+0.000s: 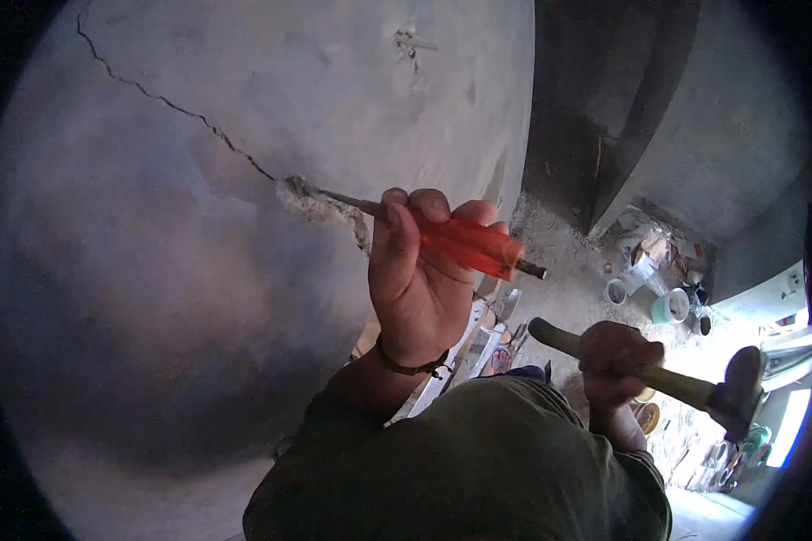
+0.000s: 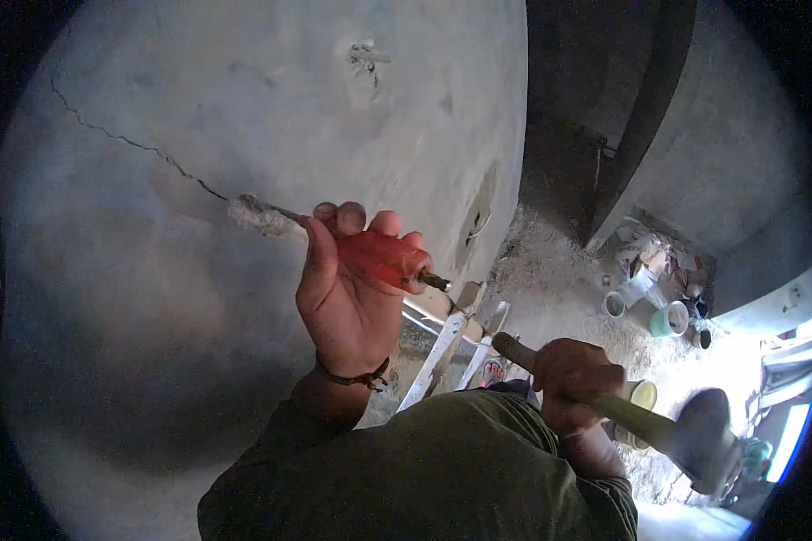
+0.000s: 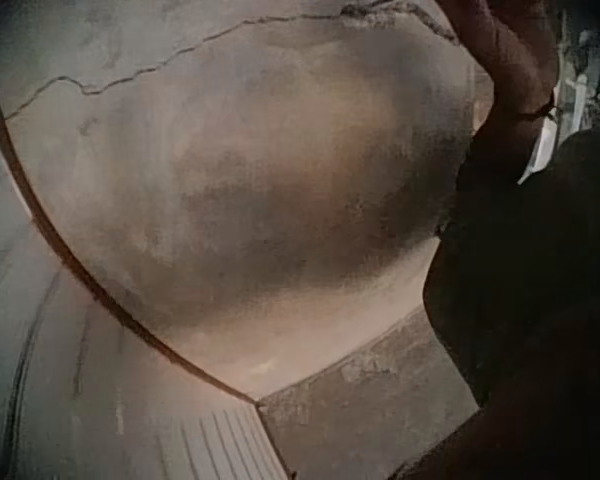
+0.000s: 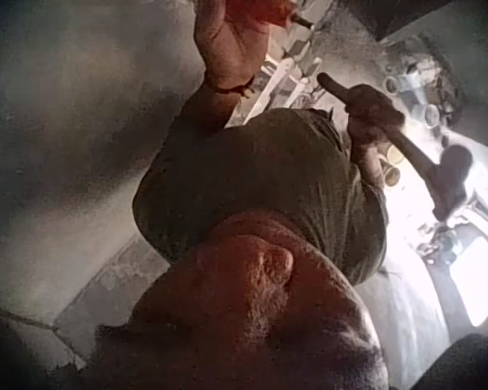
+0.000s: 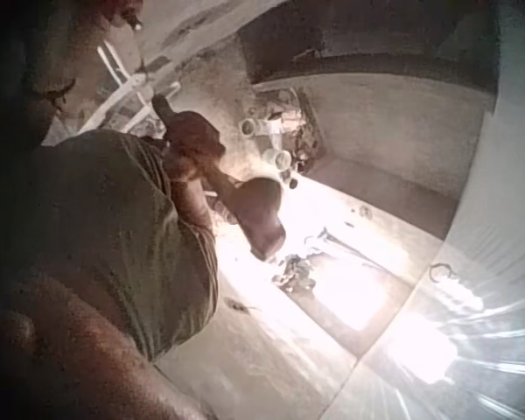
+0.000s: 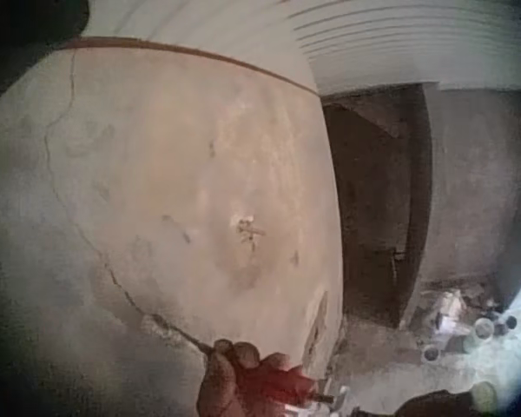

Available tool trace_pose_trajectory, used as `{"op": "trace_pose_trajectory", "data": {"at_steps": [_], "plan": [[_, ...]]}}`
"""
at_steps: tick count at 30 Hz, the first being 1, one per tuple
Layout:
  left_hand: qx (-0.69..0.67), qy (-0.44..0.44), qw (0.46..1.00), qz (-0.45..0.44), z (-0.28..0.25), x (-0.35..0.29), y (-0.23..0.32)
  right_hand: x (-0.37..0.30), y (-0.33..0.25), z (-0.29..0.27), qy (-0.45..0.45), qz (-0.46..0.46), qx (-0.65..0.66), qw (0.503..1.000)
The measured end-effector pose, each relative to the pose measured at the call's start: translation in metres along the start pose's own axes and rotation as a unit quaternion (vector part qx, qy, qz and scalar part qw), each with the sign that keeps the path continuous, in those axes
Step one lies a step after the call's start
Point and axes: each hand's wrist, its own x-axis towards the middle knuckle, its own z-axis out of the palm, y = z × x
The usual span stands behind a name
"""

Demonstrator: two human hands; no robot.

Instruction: Chiseling and expanding a crack in a concrete wall using a screwdriver and a hammer to prepare for repair.

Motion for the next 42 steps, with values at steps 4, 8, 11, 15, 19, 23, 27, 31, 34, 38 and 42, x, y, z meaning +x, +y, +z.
{"op": "trace_pose_trajectory", "data": {"at_steps": [4, 8, 11, 15, 19, 23, 27, 31, 34, 38, 42], "plan": [[-0.033, -0.006, 0.999, -0.015, 0.002, 0.000, 0.002, -0.014, 0.014, -0.012, -0.121, 0.051, -0.035, 0.991], [0.011, 0.010, 0.999, 0.032, -0.009, 0.009, 0.015, -0.013, 0.013, -0.003, -0.295, 0.382, -0.288, 0.827], [0.010, -0.006, 1.000, 0.018, -0.003, -0.001, 0.003, -0.035, 0.022, -0.012, -0.250, 0.326, -0.220, 0.885], [0.025, -0.024, 0.999, -0.006, -0.006, -0.012, -0.001, -0.041, 0.023, -0.020, -0.167, 0.145, -0.128, 0.967], [0.030, -0.037, 0.997, -0.064, -0.005, -0.012, -0.009, -0.016, 0.019, 0.004, -0.076, 0.135, -0.089, 0.984], [0.031, 0.034, 0.995, -0.093, 0.014, -0.014, -0.008, 0.016, 0.027, 0.038, -0.048, 0.112, -0.037, 0.992], [-0.041, -0.024, 0.996, -0.076, -0.001, 0.015, 0.005, 0.015, 0.040, 0.024, -0.108, 0.048, -0.040, 0.992], [-0.041, 0.025, 0.991, -0.125, 0.029, 0.057, -0.018, -0.038, 0.043, -0.029, -0.183, 0.202, -0.462, 0.844], [-0.058, 0.063, 0.986, -0.146, 0.026, 0.078, -0.029, -0.016, 0.051, -0.017, -0.164, -0.066, -0.486, 0.856], [-0.122, 0.034, 0.973, -0.193, 0.008, 0.099, -0.053, 0.003, 0.047, -0.025, -0.148, -0.066, -0.441, 0.883], [-0.138, 0.030, 0.969, -0.203, 0.000, 0.103, -0.065, -0.010, 0.035, -0.041, -0.138, -0.042, -0.424, 0.894]]}}
